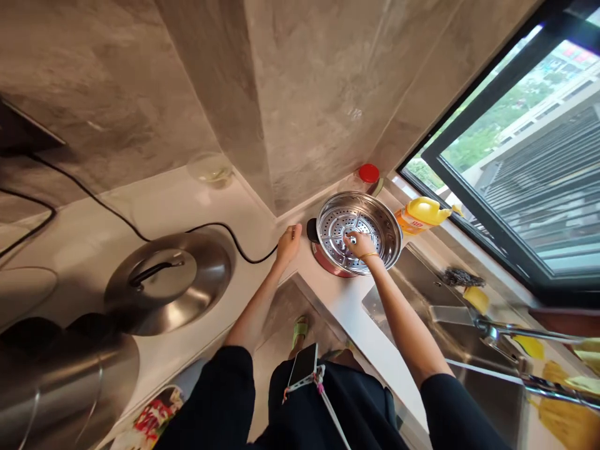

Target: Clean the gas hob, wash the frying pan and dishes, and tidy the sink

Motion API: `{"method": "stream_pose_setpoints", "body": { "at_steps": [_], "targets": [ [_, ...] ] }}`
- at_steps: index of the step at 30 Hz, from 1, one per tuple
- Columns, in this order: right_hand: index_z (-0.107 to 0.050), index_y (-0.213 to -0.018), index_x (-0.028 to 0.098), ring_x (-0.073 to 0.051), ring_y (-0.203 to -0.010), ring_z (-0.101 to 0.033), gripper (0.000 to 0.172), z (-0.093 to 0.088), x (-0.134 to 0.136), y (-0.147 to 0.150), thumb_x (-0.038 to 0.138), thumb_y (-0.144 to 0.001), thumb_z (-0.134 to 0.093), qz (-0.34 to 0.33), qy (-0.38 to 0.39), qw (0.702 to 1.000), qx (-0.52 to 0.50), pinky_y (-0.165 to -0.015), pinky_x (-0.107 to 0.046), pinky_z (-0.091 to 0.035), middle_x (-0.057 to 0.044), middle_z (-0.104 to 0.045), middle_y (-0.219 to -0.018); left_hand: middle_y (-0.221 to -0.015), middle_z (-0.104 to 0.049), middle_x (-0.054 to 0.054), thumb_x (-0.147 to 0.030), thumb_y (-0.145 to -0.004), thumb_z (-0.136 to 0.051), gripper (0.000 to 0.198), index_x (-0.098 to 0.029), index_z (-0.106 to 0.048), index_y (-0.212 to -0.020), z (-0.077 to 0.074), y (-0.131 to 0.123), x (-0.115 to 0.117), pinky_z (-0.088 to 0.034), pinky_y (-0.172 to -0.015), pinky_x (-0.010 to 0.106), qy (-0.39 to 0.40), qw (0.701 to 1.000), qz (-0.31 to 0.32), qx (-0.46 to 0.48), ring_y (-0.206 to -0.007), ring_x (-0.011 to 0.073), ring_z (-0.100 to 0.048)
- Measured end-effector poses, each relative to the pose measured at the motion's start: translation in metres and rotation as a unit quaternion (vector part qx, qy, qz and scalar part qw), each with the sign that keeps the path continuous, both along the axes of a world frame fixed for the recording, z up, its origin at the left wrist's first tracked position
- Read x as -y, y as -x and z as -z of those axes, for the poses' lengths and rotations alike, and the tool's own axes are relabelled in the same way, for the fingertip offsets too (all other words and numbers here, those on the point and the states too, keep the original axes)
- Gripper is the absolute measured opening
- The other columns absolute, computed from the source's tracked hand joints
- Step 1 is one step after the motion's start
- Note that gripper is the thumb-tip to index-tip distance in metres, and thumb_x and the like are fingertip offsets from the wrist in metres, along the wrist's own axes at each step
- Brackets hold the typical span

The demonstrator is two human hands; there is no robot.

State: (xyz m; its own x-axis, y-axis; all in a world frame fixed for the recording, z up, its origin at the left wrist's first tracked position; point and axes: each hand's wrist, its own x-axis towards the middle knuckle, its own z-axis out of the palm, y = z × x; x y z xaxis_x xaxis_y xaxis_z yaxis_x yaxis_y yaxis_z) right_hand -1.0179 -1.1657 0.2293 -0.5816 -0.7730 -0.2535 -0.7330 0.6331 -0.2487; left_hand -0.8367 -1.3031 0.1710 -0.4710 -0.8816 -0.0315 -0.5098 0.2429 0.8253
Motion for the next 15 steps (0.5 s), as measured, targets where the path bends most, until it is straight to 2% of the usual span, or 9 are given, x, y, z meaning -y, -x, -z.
{"method": "stream_pose_setpoints", "body": {
  "at_steps": [3,5,7,10,12,15],
  "targets": [
    [-0.062,-0.112,0.023,-0.030,-0.132,-0.035,0.037,0.011,-0.004,0.019,0.048,-0.084,-0.057,-0.008,-0.050,0.998,-0.049,-0.105,-0.051,-0.028,-0.014,-0.049,-0.134,-0.138,-0.050,0.016,-0.049,-0.093,-0.039,0.052,-0.015,-0.046,-0.133,-0.007,0.016,-0.034,-0.039,-0.104,0.037,-0.035,0.989,-0.040,-0.139,-0.122,0.0230,-0.052],
    [-0.061,-0.108,0.024,-0.032,-0.136,-0.027,0.038,0.018,-0.002,0.022,0.050,-0.081,-0.062,-0.026,-0.050,0.997,-0.049,-0.105,-0.057,-0.024,-0.012,-0.040,-0.142,-0.147,-0.038,0.016,-0.047,-0.092,-0.044,0.058,-0.016,-0.037,-0.140,-0.011,0.025,-0.057,-0.030,-0.112,0.039,-0.003,0.983,-0.071,-0.169,-0.135,0.0240,-0.038],
    [-0.059,-0.106,0.022,-0.032,-0.134,-0.030,0.039,0.022,0.001,0.022,0.049,-0.078,-0.065,-0.025,-0.027,0.998,-0.043,-0.104,-0.056,-0.028,-0.013,-0.038,-0.143,-0.152,-0.030,0.016,-0.043,-0.092,-0.045,0.059,-0.016,-0.033,-0.142,-0.013,0.032,-0.076,-0.021,-0.116,0.041,0.045,0.981,-0.081,-0.172,-0.142,0.0244,-0.025],
    [-0.055,-0.113,0.018,-0.030,-0.127,-0.038,0.051,0.026,0.002,0.023,0.050,-0.076,-0.067,0.013,0.012,0.999,-0.046,-0.102,-0.053,-0.033,-0.016,-0.045,-0.134,-0.155,-0.019,0.017,-0.037,-0.089,-0.049,0.065,-0.015,-0.027,-0.145,-0.015,0.040,-0.091,-0.016,-0.117,0.044,0.073,0.983,-0.069,-0.152,-0.145,0.0266,-0.015],
    [-0.055,-0.114,0.017,-0.032,-0.130,-0.036,0.054,0.029,0.001,0.025,0.053,-0.075,-0.066,0.027,0.014,0.998,-0.047,-0.103,-0.057,-0.030,-0.017,-0.043,-0.137,-0.156,-0.014,0.020,-0.032,-0.087,-0.051,0.069,-0.011,-0.021,-0.147,-0.013,0.045,-0.094,-0.015,-0.118,0.045,0.070,0.987,-0.058,-0.135,-0.145,0.0284,-0.010],
    [-0.061,-0.106,0.019,-0.035,-0.137,-0.025,0.049,0.033,0.000,0.030,0.056,-0.075,-0.065,0.017,0.001,1.000,-0.025,-0.105,-0.062,-0.024,-0.016,-0.030,-0.149,-0.157,-0.010,0.020,-0.024,-0.088,-0.045,0.068,-0.008,-0.016,-0.148,-0.008,0.051,-0.094,-0.011,-0.118,0.048,0.072,0.990,-0.046,-0.114,-0.146,0.0280,0.000]
  ]
}}
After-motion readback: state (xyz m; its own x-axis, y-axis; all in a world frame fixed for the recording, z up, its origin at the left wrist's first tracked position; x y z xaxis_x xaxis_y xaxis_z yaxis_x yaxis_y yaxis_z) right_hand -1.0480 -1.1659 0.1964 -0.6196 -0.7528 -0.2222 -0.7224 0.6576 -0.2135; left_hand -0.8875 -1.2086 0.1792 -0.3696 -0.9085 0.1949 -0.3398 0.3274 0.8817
